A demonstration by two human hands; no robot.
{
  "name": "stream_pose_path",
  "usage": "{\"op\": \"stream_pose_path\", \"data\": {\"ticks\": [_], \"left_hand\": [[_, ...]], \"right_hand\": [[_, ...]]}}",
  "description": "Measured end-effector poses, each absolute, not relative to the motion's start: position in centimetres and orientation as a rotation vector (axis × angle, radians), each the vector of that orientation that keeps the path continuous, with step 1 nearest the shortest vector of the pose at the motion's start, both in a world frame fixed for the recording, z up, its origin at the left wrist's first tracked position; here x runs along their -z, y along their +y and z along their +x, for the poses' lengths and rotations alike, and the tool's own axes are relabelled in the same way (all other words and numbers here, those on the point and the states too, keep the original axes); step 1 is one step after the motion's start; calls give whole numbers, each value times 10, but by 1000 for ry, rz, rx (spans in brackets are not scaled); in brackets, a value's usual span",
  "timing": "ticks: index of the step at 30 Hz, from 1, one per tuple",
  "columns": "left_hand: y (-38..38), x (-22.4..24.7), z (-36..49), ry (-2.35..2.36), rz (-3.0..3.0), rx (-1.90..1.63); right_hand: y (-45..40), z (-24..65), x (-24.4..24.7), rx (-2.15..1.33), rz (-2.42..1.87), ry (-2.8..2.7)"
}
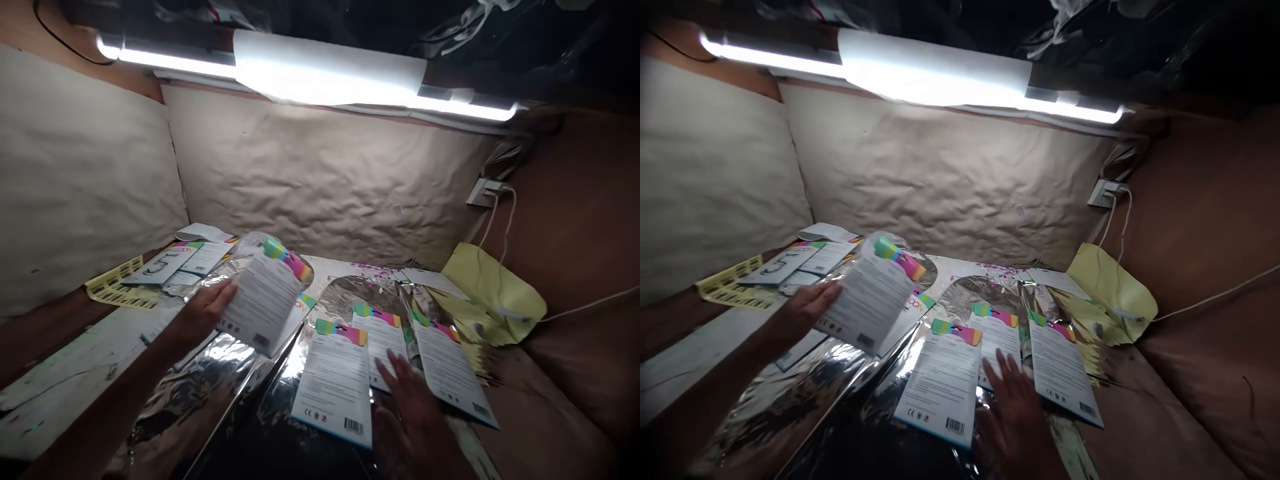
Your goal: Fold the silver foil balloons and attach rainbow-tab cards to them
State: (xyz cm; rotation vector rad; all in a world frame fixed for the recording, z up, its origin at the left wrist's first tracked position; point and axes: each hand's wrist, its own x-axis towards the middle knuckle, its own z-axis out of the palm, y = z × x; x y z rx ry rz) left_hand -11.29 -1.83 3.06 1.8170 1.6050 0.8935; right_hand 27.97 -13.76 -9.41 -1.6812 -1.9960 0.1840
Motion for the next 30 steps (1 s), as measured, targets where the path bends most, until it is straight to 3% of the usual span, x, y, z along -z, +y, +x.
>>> {"op": "stream_pose_path", "data": {"ticks": [3,7,11,17,24,30], "left_hand": [[-51,18,-110,1326,1484,-787],[-86,55,-100,1628,1773,-690],[-69,35,-97,1950,2196,-589],[3,29,-86,2004,2204,-196],[49,8,-80,1872,2204,-282],[53,-30,-47,1973,2395,-507]], "right_hand": [[-127,264,98,-303,-1691,-2205],[-116,278,100,-266,-1743,-2284],[-113,287,102,-207,-1726,-2329],[-121,296,123,-85,-1946,-2099],[-141,263,114,-130,-1551,-2396],[-136,263,122,-103,-1583,-2463]]}}
